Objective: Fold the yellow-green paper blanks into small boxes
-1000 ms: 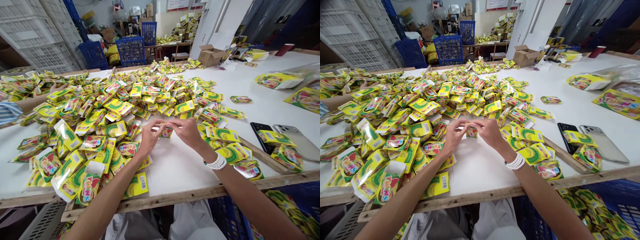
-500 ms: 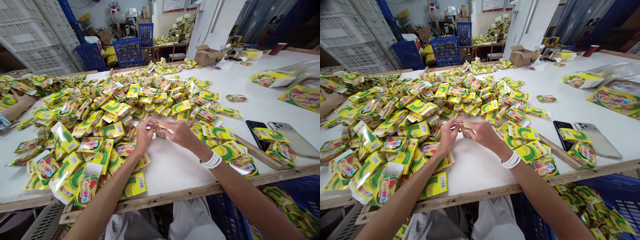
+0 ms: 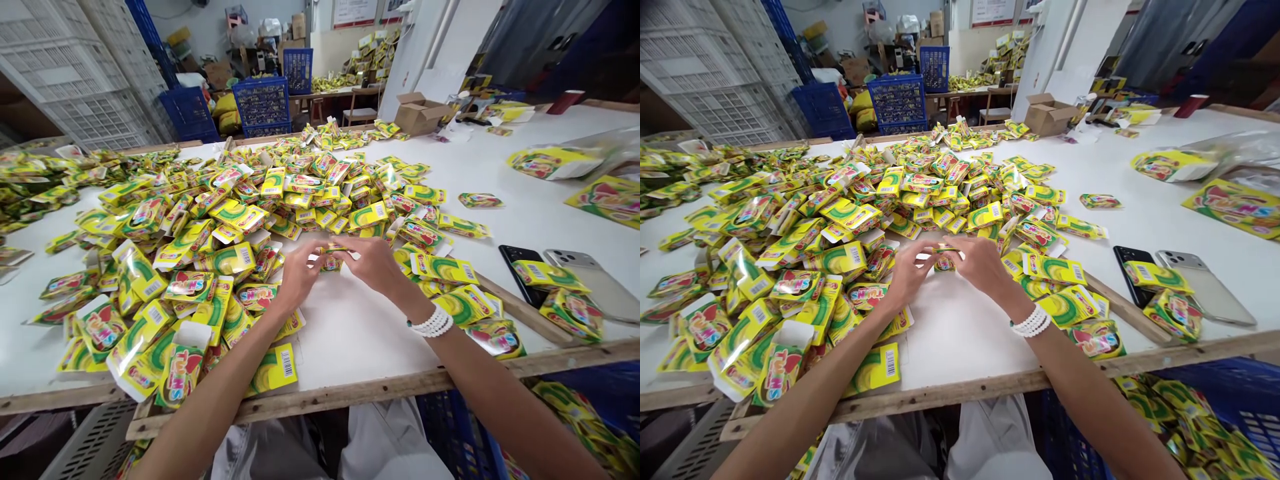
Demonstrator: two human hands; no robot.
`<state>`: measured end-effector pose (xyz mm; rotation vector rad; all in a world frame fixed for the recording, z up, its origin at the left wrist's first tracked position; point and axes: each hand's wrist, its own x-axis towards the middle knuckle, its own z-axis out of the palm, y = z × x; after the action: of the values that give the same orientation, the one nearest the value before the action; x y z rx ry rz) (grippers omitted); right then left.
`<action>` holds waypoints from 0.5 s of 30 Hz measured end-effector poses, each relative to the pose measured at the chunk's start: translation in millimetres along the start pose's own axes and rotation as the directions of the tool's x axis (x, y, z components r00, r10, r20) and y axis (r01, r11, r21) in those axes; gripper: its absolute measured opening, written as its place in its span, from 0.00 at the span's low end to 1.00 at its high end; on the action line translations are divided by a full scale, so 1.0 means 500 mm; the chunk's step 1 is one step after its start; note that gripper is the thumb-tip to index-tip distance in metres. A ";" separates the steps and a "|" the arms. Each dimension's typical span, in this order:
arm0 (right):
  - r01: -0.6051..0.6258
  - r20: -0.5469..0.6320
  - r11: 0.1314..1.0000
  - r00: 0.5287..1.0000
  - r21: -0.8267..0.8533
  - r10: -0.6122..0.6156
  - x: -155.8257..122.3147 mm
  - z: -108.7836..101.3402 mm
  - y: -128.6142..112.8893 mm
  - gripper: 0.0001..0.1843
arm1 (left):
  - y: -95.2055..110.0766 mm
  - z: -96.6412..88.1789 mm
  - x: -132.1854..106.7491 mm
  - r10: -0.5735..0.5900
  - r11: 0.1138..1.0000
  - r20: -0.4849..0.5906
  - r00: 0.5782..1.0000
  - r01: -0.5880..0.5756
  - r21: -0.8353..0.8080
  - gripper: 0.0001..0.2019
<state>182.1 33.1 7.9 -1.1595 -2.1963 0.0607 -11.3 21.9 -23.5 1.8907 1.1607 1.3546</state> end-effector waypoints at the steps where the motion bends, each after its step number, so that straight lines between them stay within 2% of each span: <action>1: -0.010 0.016 0.999 1.000 -0.040 0.011 0.000 -0.006 0.000 0.13 | 0.003 0.000 -0.001 0.011 1.000 0.017 1.000 -0.011 0.018 0.08; 3: -0.028 0.066 0.990 0.997 -0.137 0.037 0.001 -0.017 0.001 0.09 | 0.011 0.002 -0.004 0.049 0.998 0.052 0.997 -0.051 0.039 0.10; 5: -0.037 0.118 0.988 0.992 -0.149 0.055 0.005 -0.027 0.004 0.08 | 0.022 0.003 -0.006 0.079 0.996 0.070 0.994 -0.081 0.037 0.11; 7: -0.077 0.137 0.997 0.987 -0.032 0.081 0.011 -0.043 0.009 0.10 | 0.033 0.003 -0.007 0.069 0.997 0.020 0.997 -0.069 0.024 0.12; 9: -0.145 0.101 0.968 0.987 0.205 0.127 0.012 -0.074 0.017 0.13 | 0.041 0.000 -0.006 0.022 1.000 -0.096 0.995 -0.021 0.006 0.12; 11: -0.169 -0.025 0.848 0.977 0.502 0.210 0.005 -0.119 0.026 0.16 | 0.043 -0.006 -0.003 -0.021 1.000 -0.223 0.975 0.025 0.013 0.10; 13: -0.054 -0.206 0.661 0.928 0.748 0.310 -0.006 -0.169 0.035 0.20 | 0.041 -0.014 0.001 -0.032 0.993 -0.298 0.954 0.066 0.102 0.12; 14: 0.001 -0.251 0.590 0.905 0.808 0.342 -0.011 -0.191 0.039 0.22 | 0.039 -0.019 0.003 -0.030 0.979 -0.309 0.951 0.090 0.184 0.14; 15: 0.027 -0.248 0.529 0.903 0.848 0.351 -0.015 -0.208 0.042 0.26 | 0.037 -0.023 0.004 -0.025 0.952 -0.303 0.953 0.116 0.285 0.17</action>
<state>258.6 14.4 79.2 -0.6974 -1.3533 0.8196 -15.7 14.0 -3.5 1.8649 1.6507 1.5299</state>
